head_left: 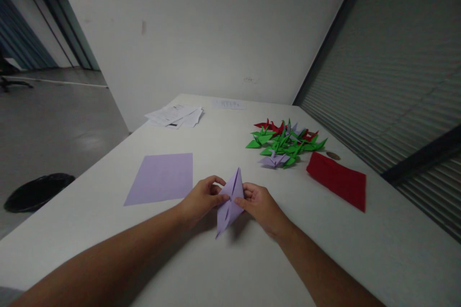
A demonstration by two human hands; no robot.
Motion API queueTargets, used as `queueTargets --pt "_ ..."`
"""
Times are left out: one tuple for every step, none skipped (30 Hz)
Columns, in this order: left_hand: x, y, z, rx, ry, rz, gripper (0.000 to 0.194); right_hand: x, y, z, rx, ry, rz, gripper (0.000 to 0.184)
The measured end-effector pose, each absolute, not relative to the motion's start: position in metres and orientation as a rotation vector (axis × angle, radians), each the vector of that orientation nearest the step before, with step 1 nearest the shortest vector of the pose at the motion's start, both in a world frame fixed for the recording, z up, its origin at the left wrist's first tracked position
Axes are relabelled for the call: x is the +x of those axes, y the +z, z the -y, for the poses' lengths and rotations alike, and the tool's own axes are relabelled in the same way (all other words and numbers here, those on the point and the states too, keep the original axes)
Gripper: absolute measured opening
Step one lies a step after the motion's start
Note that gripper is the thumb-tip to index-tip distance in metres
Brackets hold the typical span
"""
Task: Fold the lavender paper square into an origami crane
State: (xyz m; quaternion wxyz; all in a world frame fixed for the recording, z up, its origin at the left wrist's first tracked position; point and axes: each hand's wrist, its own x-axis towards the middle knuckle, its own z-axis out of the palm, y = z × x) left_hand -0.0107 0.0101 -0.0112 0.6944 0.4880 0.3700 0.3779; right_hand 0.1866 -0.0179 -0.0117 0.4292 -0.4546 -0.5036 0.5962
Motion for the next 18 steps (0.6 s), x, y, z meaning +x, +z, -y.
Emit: queueTargets --pt "-0.01 -0.013 -0.011 1.095 0.865 -0.837 0.056 0.186 -0.01 0.019 -1.136 1.491 1.248 0.046" --pt "-0.01 -0.014 -0.011 1.098 0.893 -0.846 0.056 0.186 -0.009 0.019 -1.134 1.503 1.238 0.046" --pt "-0.01 -0.015 -0.012 1.097 0.923 -0.851 0.056 0.186 -0.007 0.02 -1.131 1.524 1.226 0.046" --pt "-0.01 -0.016 -0.012 1.091 0.953 -0.854 0.055 0.186 -0.006 0.022 -1.128 1.553 1.217 0.047" --pt "-0.011 -0.017 -0.013 1.082 0.979 -0.855 0.055 0.186 -0.005 0.023 -1.13 1.587 1.209 0.047" --pt "-0.011 -0.017 -0.013 1.072 1.0 -0.853 0.054 0.185 -0.004 0.024 -1.142 1.623 1.203 0.047" --pt "-0.011 -0.017 -0.013 1.063 1.016 -0.853 0.053 0.185 -0.004 0.025 -1.16 1.657 1.198 0.049" --pt "-0.012 -0.018 -0.013 1.054 1.03 -0.854 0.052 0.185 -0.004 0.026 -1.176 1.682 1.193 0.051" --pt "-0.012 -0.018 -0.014 1.044 1.044 -0.855 0.052 0.184 -0.004 0.026 -1.187 1.692 1.187 0.053" --pt "-0.012 -0.018 -0.014 1.031 1.059 -0.858 0.051 0.183 -0.005 0.026 -1.19 1.688 1.179 0.054" --pt "-0.012 -0.018 -0.014 1.019 1.072 -0.862 0.051 0.181 -0.007 0.026 -1.187 1.669 1.171 0.056" --pt "-0.011 -0.017 -0.014 1.005 1.085 -0.869 0.05 0.18 -0.009 0.026 -1.181 1.637 1.168 0.056" --pt "-0.011 -0.017 -0.014 0.991 1.093 -0.874 0.05 0.178 -0.01 0.025 -1.179 1.596 1.17 0.056" --pt "-0.01 -0.016 -0.013 0.978 1.099 -0.879 0.05 0.177 -0.012 0.025 -1.183 1.553 1.177 0.056" --pt "-0.009 -0.015 -0.012 0.968 1.097 -0.884 0.05 0.175 -0.014 0.024 -1.191 1.512 1.187 0.055" --pt "-0.008 -0.014 -0.011 0.961 1.089 -0.888 0.051 0.173 -0.015 0.024 -1.205 1.477 1.197 0.056" --pt "-0.007 -0.013 -0.01 0.955 1.073 -0.891 0.051 0.172 -0.016 0.024 -1.223 1.448 1.209 0.056" --pt "-0.006 -0.012 -0.009 0.953 1.047 -0.89 0.052 0.171 -0.016 0.024 -1.244 1.427 1.22 0.056"
